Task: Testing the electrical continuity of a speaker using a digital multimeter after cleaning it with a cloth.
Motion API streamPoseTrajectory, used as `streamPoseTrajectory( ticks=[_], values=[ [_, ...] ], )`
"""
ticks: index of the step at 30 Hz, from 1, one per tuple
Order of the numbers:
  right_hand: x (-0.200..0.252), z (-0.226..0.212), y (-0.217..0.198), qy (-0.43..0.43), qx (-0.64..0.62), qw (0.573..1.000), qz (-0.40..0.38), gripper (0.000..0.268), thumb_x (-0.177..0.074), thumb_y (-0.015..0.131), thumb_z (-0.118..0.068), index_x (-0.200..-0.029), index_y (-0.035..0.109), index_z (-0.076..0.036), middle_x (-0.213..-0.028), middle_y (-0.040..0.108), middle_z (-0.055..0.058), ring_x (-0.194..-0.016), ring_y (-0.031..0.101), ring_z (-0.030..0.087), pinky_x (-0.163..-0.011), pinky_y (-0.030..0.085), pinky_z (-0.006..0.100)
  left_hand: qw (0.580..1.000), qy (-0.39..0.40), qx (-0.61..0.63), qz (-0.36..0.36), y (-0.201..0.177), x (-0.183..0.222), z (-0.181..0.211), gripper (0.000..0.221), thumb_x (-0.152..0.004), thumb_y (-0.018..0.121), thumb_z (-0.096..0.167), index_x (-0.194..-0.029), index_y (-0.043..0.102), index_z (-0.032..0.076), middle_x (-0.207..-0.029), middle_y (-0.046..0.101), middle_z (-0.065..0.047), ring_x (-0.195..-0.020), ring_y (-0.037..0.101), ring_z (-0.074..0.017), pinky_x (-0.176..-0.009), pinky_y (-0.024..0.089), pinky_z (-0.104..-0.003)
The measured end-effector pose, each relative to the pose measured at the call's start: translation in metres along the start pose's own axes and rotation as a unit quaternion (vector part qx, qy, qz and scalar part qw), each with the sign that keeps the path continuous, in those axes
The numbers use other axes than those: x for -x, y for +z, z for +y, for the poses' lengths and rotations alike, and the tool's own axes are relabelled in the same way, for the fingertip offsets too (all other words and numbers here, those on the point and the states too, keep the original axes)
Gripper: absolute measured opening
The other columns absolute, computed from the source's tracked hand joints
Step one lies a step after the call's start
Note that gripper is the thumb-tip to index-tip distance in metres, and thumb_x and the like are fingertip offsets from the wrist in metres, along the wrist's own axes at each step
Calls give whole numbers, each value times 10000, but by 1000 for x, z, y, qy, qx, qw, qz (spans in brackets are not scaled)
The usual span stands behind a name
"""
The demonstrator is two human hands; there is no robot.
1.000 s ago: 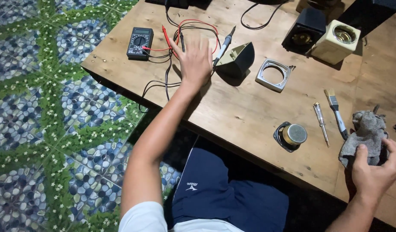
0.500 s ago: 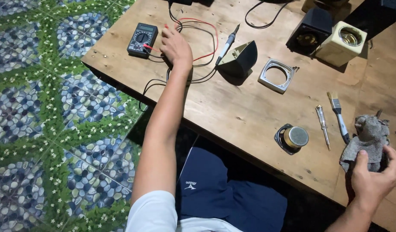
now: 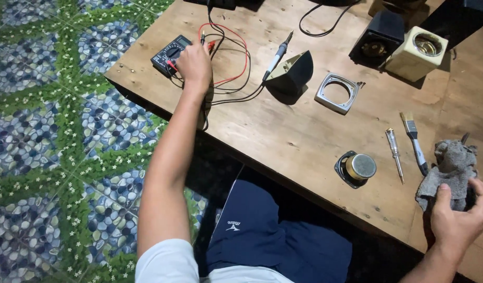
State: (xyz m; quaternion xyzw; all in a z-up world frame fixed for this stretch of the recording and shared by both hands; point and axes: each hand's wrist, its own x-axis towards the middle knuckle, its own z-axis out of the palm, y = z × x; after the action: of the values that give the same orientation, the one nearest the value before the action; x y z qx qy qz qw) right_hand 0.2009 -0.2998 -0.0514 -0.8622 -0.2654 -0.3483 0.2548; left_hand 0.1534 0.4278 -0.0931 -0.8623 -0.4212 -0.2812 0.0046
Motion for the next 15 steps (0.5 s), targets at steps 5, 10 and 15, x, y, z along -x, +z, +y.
streamPoseTrajectory(
  ticks=[5,10,15],
  values=[
    [-2,-10,-4,14,11,1000,-13,338,-1127,813,128,-1414,657,213,-1431,630,373,-1325,596,518,-1112,469,569,980,-31,195,26,-78,21,-4,333,-1100,423,335,-1001,559,48,-602,645,-115,-492,631,-356,-423,426,-502],
    [-6,-19,-6,29,-9,999,-15,306,-1143,776,133,-1413,649,203,-1459,610,385,-1362,582,519,-1144,463,553,979,-1,203,17,-112,42,-13,293,-1052,530,372,-952,588,102,-694,676,-214,-655,650,-519,-532,467,-598],
    [-10,-29,-10,25,28,999,-4,314,-1185,796,86,-1472,698,167,-1326,691,335,-1181,681,474,-1013,540,509,987,40,135,74,-117,60,-18,279,-1092,468,331,-1000,578,92,-634,679,-177,-557,648,-475,-478,461,-578]
  ],
)
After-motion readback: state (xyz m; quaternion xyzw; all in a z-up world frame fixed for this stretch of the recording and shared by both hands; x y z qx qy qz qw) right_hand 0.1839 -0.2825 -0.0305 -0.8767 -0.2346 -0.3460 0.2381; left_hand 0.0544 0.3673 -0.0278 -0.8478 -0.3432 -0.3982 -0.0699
